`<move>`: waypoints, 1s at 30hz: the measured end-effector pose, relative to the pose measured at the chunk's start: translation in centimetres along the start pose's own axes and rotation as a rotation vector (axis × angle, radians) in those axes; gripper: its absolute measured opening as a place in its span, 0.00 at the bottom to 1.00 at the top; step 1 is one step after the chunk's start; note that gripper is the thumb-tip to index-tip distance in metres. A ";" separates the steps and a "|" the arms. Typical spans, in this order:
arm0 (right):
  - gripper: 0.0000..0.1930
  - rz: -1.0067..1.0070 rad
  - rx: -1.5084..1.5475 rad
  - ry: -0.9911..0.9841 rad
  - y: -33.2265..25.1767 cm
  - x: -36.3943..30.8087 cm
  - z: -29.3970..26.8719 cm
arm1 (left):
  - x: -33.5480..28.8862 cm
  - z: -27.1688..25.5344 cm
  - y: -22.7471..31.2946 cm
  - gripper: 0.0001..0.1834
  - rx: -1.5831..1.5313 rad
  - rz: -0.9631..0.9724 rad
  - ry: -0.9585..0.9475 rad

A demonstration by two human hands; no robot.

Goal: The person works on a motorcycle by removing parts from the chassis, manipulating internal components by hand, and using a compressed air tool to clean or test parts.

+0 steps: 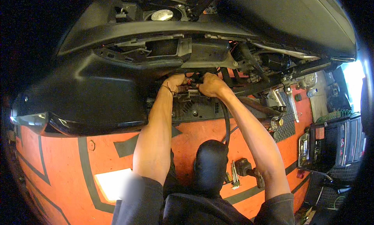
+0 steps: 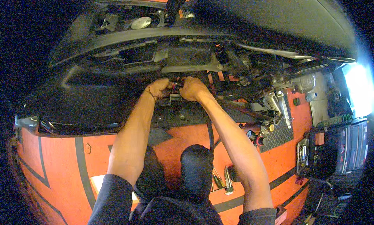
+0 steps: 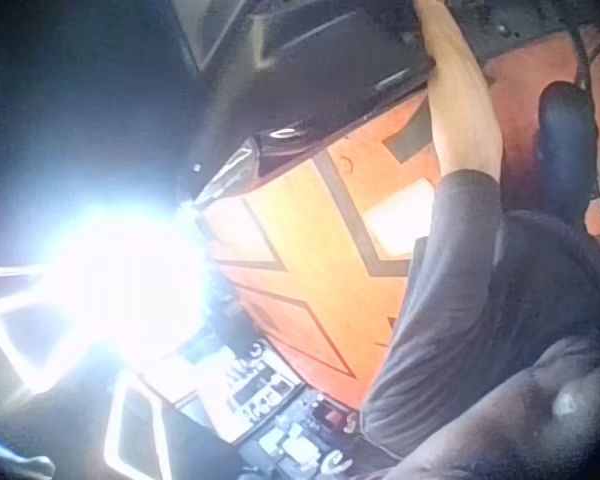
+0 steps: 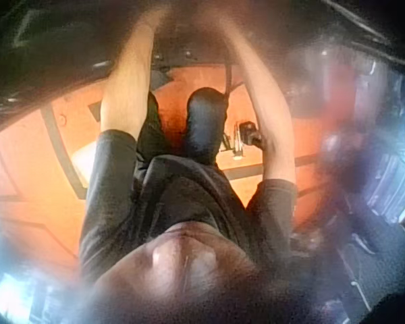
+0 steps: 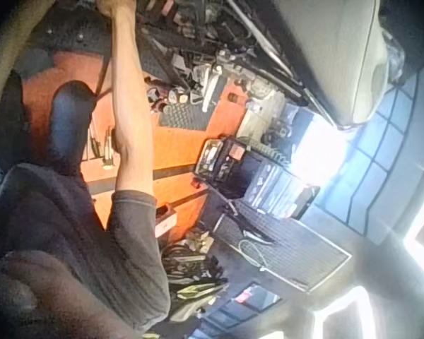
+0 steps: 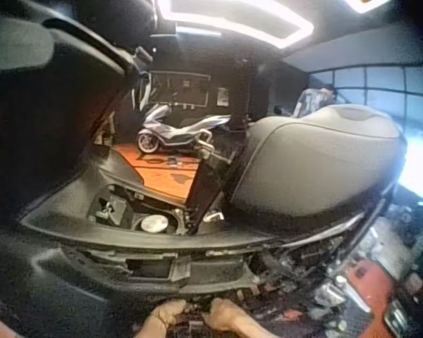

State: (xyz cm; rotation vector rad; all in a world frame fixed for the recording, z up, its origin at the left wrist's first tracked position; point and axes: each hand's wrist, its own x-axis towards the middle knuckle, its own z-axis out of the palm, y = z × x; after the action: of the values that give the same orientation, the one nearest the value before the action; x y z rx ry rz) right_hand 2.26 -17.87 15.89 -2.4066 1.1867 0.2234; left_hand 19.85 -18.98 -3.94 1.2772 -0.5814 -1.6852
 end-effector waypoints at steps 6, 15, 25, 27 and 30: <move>0.23 0.101 0.079 -0.043 2.0 -0.8 -0.8 | -4.5 7.0 3.7 0.22 0.095 -0.157 0.069; 0.22 0.125 0.133 0.039 1.7 -1.1 0.2 | -2.8 4.6 2.0 0.10 0.111 -0.055 0.013; 0.20 0.160 0.466 -0.032 3.1 0.8 1.5 | -2.2 3.1 1.8 0.08 0.269 -0.029 0.000; 0.21 0.210 0.377 -0.230 2.2 1.9 0.3 | -2.8 2.3 2.2 0.07 0.188 -0.054 -0.049; 0.23 0.039 0.196 -0.186 8.6 6.3 3.1 | -4.0 6.8 3.8 0.07 0.269 -0.002 -0.070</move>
State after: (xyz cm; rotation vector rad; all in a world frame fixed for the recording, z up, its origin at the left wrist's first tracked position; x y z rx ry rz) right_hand -0.50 -25.52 8.30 -2.1444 1.1167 0.3204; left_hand 15.18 -18.33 3.49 1.4101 -0.8722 -1.7010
